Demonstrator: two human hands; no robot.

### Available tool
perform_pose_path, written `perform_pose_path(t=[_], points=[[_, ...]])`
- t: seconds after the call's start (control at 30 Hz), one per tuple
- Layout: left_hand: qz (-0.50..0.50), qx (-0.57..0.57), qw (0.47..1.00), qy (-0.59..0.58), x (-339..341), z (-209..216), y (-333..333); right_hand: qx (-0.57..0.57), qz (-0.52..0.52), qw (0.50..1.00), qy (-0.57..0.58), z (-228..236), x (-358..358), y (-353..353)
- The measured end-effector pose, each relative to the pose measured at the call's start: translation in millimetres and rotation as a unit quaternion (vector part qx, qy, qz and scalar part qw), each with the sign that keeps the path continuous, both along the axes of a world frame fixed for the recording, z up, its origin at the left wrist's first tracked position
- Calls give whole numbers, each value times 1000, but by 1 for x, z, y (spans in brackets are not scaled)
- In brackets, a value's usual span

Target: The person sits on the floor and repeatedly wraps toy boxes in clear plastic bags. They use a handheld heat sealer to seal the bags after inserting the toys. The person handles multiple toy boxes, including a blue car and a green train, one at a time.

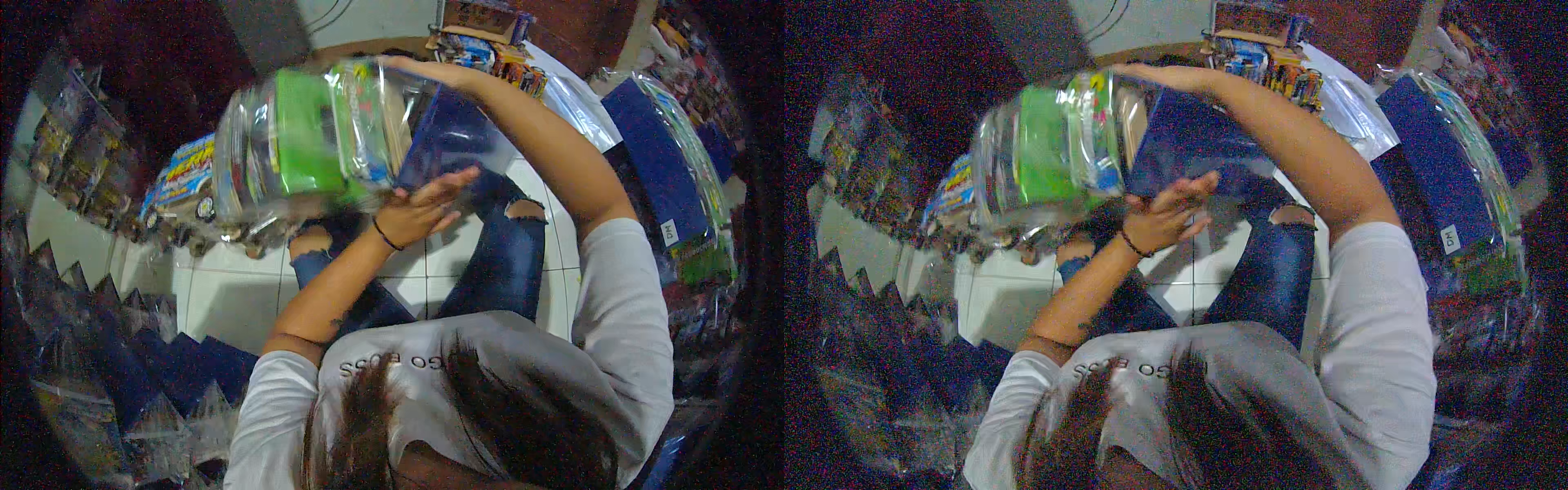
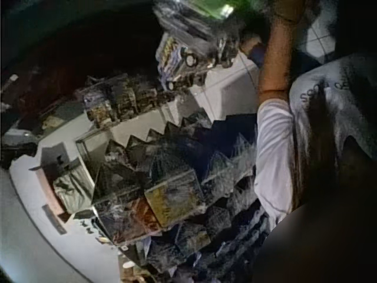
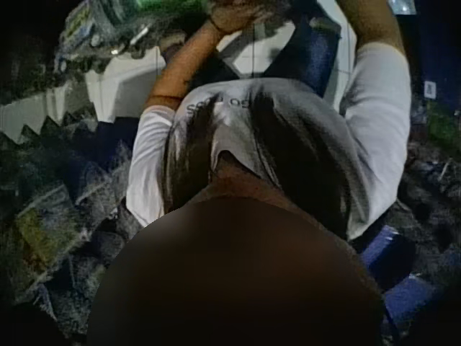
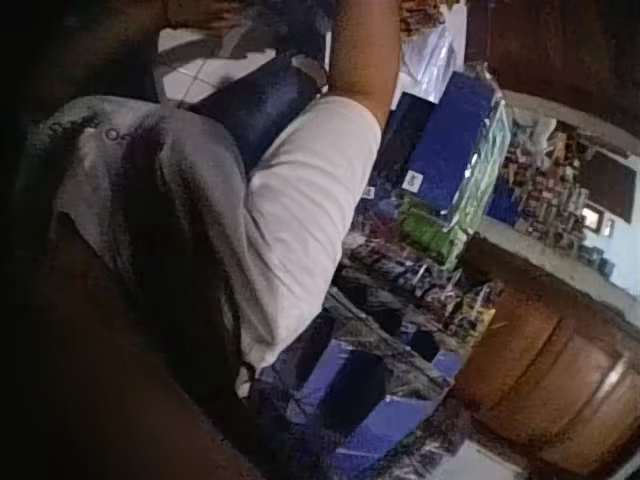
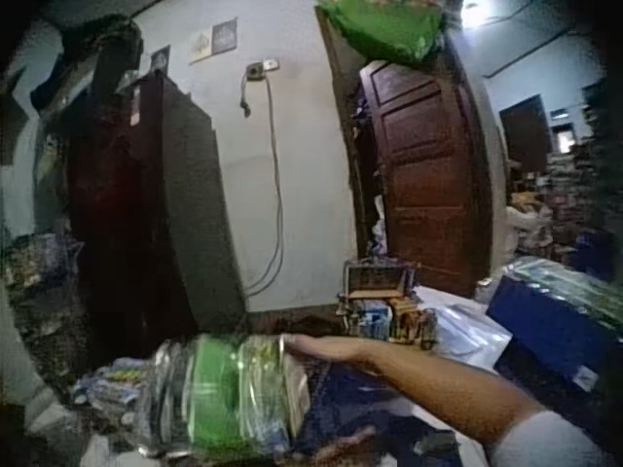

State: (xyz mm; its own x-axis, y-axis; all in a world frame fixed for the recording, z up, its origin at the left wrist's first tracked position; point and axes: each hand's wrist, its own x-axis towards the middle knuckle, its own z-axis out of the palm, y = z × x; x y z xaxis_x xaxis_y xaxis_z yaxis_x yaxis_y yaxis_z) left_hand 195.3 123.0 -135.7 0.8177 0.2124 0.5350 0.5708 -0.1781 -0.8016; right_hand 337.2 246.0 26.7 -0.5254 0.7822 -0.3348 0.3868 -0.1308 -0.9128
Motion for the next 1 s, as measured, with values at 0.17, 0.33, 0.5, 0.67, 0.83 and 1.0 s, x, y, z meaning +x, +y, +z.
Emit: perform_pose_path(t=[0.17, 0.33, 0.5, 0.67, 0.83, 1.0], points=[[-73, -437, 886, -137, 34, -36, -51, 139, 284, 921, -225, -39, -70, 1], [-174, -659, 698, -221, -12, 25, -85, 151, 293, 923, -201, -62, -79, 14], [-449, -600, 479, -457, -128, 93, -136, 507, 352, 786, 33, -40, -98, -20], [-58, -293, 754, -585, -149, 88, -120, 484, 388, 777, -111, 24, -136, -77], [-87, -341, 680, -643, -160, 79, -104, 555, 454, 696, 39, 44, -123, -90], [-199, -258, 581, -746, -171, 80, -106, 522, 401, 729, -190, 26, -118, -82]])
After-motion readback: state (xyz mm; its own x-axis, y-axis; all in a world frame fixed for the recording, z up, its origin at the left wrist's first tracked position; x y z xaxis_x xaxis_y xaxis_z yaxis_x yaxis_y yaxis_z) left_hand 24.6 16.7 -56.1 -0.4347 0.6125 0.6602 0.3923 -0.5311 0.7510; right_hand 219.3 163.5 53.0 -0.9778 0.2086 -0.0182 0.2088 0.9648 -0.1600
